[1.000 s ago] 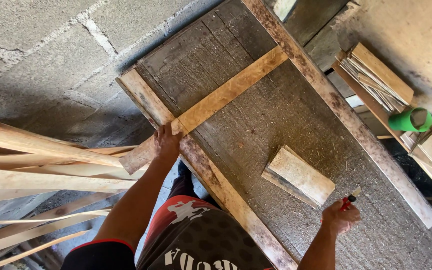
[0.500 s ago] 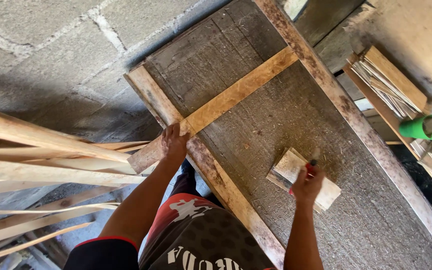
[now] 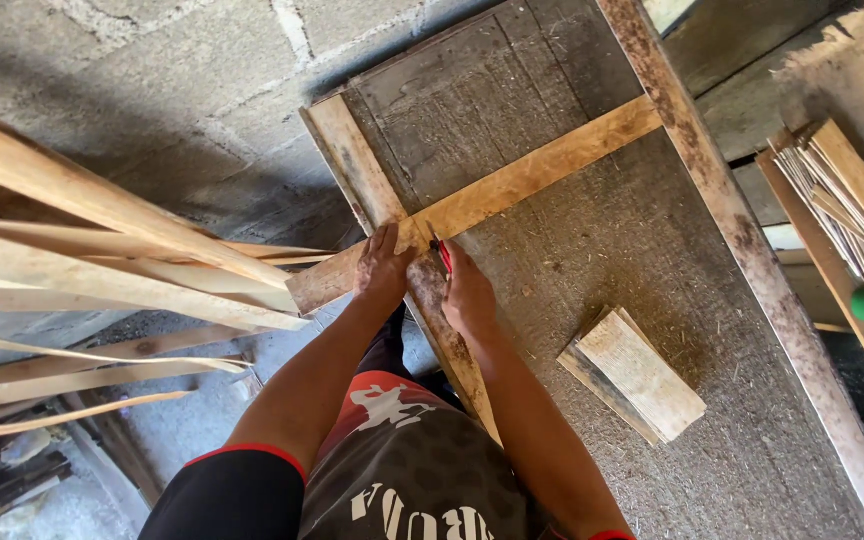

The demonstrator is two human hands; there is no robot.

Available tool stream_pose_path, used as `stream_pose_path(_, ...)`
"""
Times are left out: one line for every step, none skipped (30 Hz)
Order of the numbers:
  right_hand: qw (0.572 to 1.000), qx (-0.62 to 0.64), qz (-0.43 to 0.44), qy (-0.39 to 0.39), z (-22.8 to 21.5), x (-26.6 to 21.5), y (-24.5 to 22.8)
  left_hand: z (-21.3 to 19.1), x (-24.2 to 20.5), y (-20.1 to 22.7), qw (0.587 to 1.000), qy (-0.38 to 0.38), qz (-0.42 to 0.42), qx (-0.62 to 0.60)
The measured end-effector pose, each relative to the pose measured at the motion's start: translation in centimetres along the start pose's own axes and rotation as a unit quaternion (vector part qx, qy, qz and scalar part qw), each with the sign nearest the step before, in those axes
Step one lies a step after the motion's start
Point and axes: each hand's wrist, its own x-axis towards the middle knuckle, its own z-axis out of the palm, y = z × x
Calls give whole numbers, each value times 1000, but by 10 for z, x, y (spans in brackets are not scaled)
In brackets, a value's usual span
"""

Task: Cutting and organizing thin wood tiles on a workbench.

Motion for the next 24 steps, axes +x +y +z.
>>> stream_pose_path(1000,0,-2,-3,4,4,-2,2,0,-1,1000,0,-3,0)
stream_pose_path(1000,-14,-2,-7,8,8,-5,3,0,-2,1000,-4,-7,1)
stream_pose_path(1000,-28,-2,-12,12,11,-7,5,0,-3,1000,-10,-11,1)
stream_pose_path(999,-28,-4,-15,14,14,-9,5,0,-3,1000,-10,-14,1)
stream_pose_path(999,-35,2,-22,16,16,-10,6,0,-3,1000,-9,-14,0)
stream_pose_path(999,-42,8,-29,17,18,-11,6,0,-2,1000,-7,-13,-1)
stream_pose_path(999,-43,6,-31,20,20,-10,6,1,-1,1000,-6,-16,-2)
stream_pose_path(999,-40,-5,-22,23,21,-9,5,2,-1,1000,-12,-16,-2)
stream_pose_path(999,-37,-17,-14,27,21,-8,4,2,0,1000,-18,-16,-3)
stream_pose_path(999,-37,-18,-17,28,21,-7,1,2,1,1000,-18,-19,-3)
stream_pose_path(999,-38,-25,-11,30,22,-7,-1,4,3,1000,-23,-19,-4)
stream_pose_path(999,-40,-31,-6,31,23,-6,-4,5,4,999,-27,-19,-5)
stream_pose_path(999,-40,-32,-8,32,23,-6,-3,5,3,999,-28,-20,-6)
stream_pose_path(999,-43,-28,-10,33,22,-5,-2,4,3,999,-32,-20,0)
stream_pose_path(999,-46,-24,-11,34,22,-4,-1,5,3,999,-36,-19,6)
stream_pose_path(999,-47,-24,-12,33,23,-4,4,5,1,999,-37,-20,5)
stream_pose_path(998,-49,-23,-15,33,23,-4,8,4,-1,999,-33,-16,17)
stream_pose_path(998,-52,-22,-17,32,23,-4,12,4,-3,999,-30,-12,29)
stream_pose_path(998,-52,-22,-17,31,23,-5,13,4,-3,999,-30,-11,28)
stream_pose_path(998,-53,-20,-22,29,23,-5,13,4,-4,999,-24,-6,33)
stream_pose_path(998,-54,-17,-27,28,22,-5,14,4,-4,999,-18,0,37)
stream_pose_path(998,-55,-16,-27,27,22,-4,15,4,-4,999,-19,0,36)
stream_pose_path(998,-50,-26,-22,28,22,-3,15,4,-5,999,-10,4,32)
stream_pose_path(998,-45,-36,-18,28,22,-2,16,4,-5,1000,-1,8,27)
